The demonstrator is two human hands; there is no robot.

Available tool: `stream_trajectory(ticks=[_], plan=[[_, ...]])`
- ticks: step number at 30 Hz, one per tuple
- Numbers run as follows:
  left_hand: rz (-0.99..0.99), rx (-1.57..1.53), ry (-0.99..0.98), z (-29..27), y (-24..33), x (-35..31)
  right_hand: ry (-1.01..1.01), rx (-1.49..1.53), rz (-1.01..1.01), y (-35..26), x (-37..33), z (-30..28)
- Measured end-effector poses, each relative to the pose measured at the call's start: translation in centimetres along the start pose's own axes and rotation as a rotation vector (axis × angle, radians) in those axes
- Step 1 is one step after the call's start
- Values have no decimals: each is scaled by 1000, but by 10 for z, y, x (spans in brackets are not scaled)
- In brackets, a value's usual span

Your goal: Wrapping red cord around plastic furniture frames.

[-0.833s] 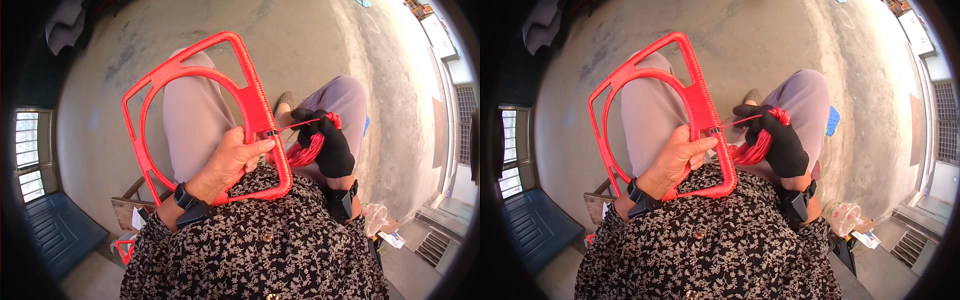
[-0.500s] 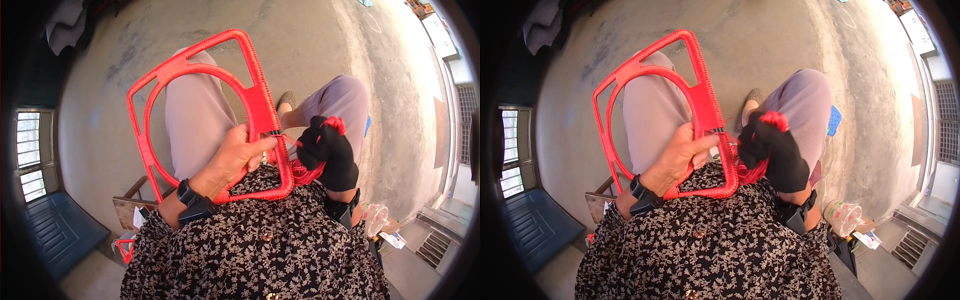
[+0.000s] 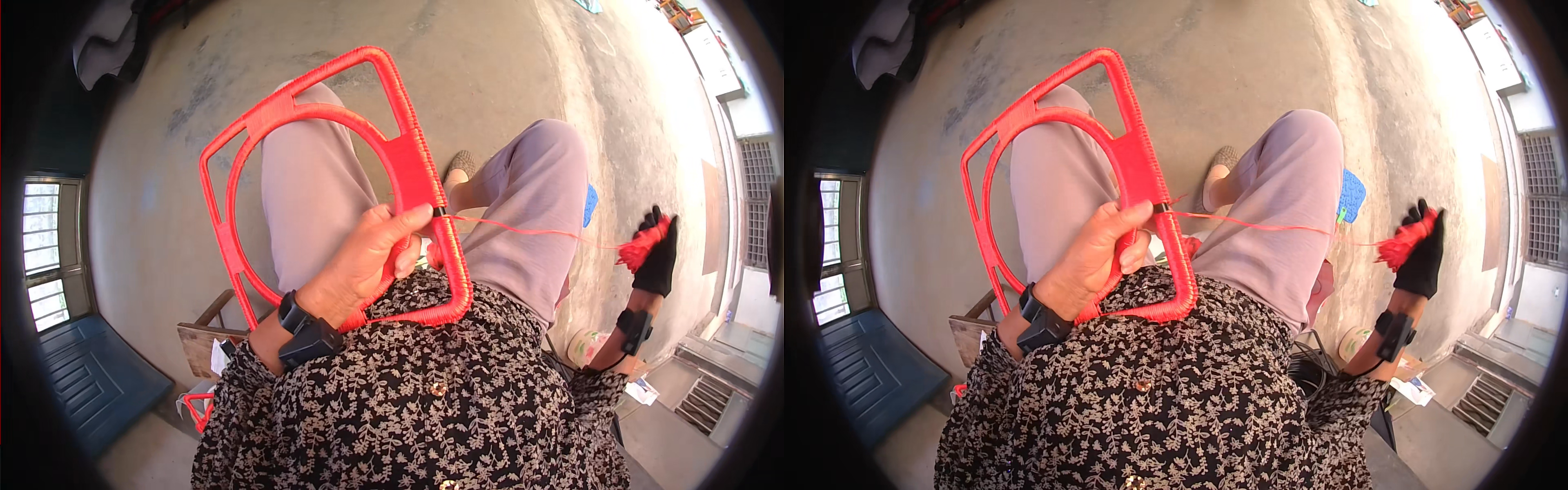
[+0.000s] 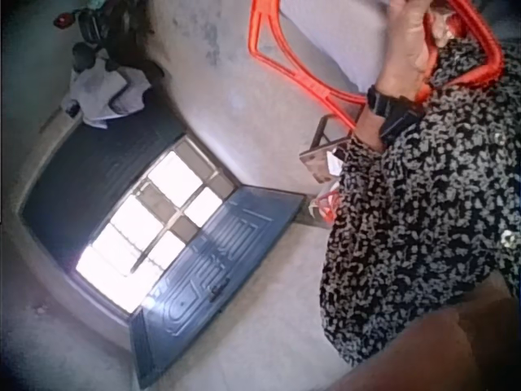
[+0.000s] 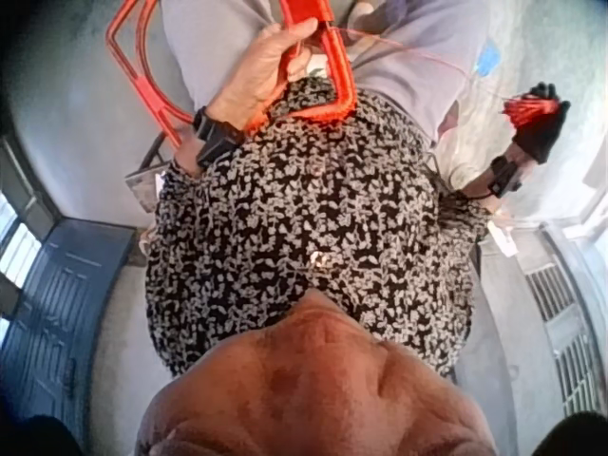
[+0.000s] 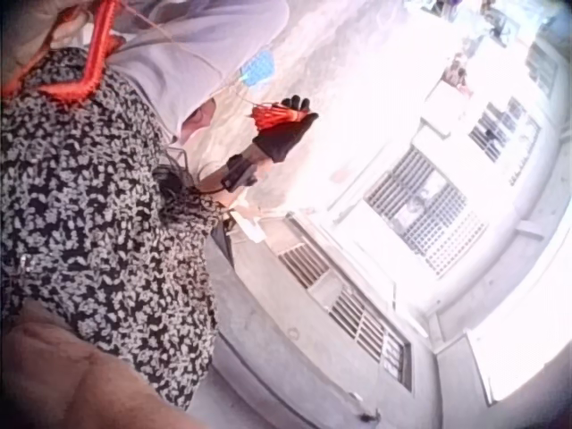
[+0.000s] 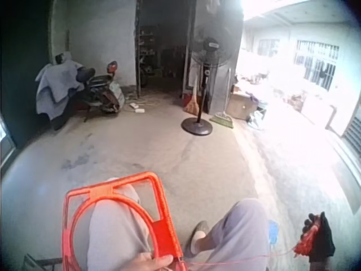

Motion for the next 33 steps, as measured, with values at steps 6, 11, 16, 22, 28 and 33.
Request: stream_trajectory(ticks=[6, 11, 16, 22, 28, 33], plan=[[87, -205, 18, -2, -2, 7, -989, -643, 370, 32, -68, 160], [59, -163, -44, 2, -1, 12, -1261, -304, 340, 87, -90, 243], [41, -121, -85, 19, 4, 6, -1233, -563, -10, 91, -84, 254], [-5, -219, -61, 13, 4, 2, -754, -306, -70, 69, -69, 242], [23, -73, 75, 17, 3, 4, -1038, -1155, -728, 36, -103, 267], [31, -20, -121, -19, -8, -2, -1077, -1098, -684, 37, -103, 267]])
Point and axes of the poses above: each hand's wrist, its own x-axis towards the middle knuckle, its own z-axis out of the palm, y = z × x, the point moved 1 cm from there along x, towards the middle knuckle, and after that the axes turned 13 degrees about -y, right-handed, at the moved point
